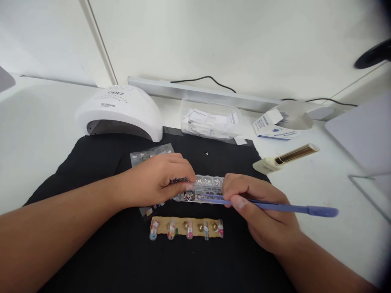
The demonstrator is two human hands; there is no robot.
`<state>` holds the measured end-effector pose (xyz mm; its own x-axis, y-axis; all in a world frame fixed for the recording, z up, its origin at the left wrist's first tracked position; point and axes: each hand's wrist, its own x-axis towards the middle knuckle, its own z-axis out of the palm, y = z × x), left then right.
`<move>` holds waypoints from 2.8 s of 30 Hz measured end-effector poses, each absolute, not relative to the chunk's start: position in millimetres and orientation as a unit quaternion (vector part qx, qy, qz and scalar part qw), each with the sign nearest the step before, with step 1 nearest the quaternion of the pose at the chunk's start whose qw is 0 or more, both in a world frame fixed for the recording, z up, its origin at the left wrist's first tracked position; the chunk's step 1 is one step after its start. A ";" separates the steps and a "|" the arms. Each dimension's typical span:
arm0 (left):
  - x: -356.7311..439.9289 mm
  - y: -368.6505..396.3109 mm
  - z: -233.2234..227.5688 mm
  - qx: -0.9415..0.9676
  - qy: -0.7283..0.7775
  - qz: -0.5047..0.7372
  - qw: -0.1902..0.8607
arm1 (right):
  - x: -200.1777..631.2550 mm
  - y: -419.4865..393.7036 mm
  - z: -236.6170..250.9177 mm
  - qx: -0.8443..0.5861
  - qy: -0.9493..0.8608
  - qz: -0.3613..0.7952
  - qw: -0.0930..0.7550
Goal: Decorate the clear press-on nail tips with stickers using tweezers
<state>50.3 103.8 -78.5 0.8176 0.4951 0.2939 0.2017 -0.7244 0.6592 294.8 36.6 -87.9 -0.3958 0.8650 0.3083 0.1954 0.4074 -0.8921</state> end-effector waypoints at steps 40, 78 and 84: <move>57.1 99.2 -81.8 0.909 0.177 0.226 0.302 | 268.9 13.4 -54.4 -0.435 -0.841 0.168 0.274; 61.1 97.7 -80.2 0.920 0.171 0.212 0.281 | 262.3 6.6 -52.5 -0.464 -0.836 0.142 0.257; 60.2 97.6 -81.4 0.920 0.165 0.218 0.280 | 263.4 7.5 -54.9 -0.448 -0.844 0.143 0.260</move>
